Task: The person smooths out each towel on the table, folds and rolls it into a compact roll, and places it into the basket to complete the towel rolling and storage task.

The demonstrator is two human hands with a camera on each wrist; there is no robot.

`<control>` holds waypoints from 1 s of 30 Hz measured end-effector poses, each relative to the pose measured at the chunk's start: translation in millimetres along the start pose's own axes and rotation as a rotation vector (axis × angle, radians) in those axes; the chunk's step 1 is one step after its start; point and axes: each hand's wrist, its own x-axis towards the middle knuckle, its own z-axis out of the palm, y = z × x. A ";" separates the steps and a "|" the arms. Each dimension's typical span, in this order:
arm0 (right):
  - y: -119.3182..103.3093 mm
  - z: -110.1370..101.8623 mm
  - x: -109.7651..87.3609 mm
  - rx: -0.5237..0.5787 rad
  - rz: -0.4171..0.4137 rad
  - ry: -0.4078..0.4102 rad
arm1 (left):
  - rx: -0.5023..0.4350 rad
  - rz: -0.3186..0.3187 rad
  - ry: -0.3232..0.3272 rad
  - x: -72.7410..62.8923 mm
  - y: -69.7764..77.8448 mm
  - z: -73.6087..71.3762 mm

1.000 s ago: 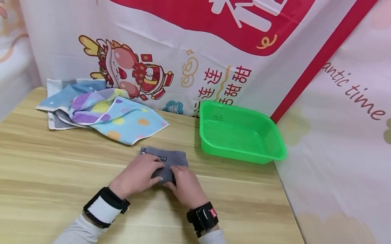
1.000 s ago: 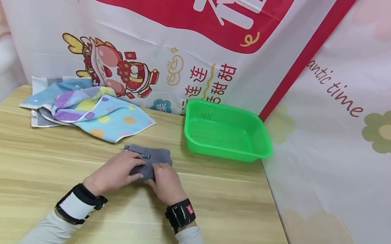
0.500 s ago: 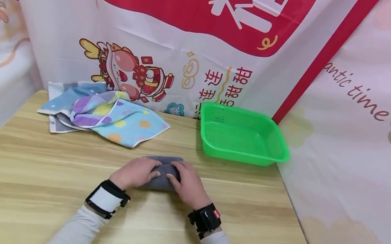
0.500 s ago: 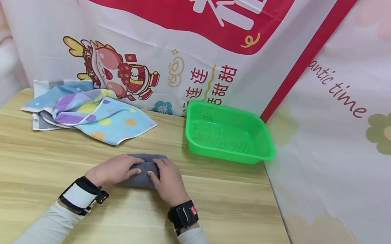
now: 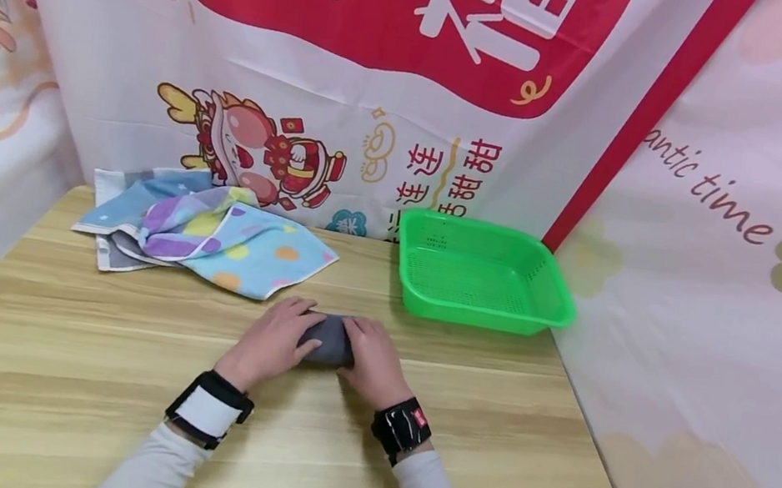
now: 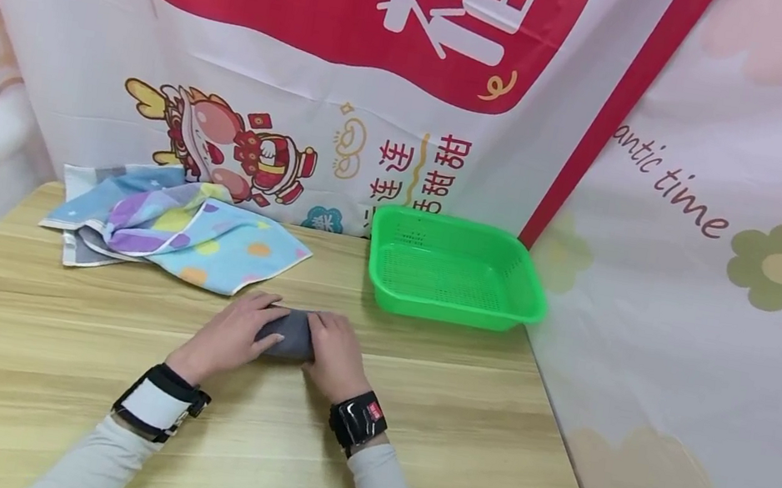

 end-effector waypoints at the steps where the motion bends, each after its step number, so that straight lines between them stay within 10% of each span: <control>1: 1.1 1.1 2.8 -0.011 0.005 0.001 | 0.008 0.002 -0.011 -1.2 0.9 -0.3; 16: -1.7 -6.2 15.1 0.170 0.043 -0.239 | -0.087 0.007 -0.101 -11.7 -6.9 -6.7; 30: -11.5 -10.2 29.7 0.128 0.072 -0.257 | -0.176 -0.038 -0.051 -15.0 -20.7 -13.2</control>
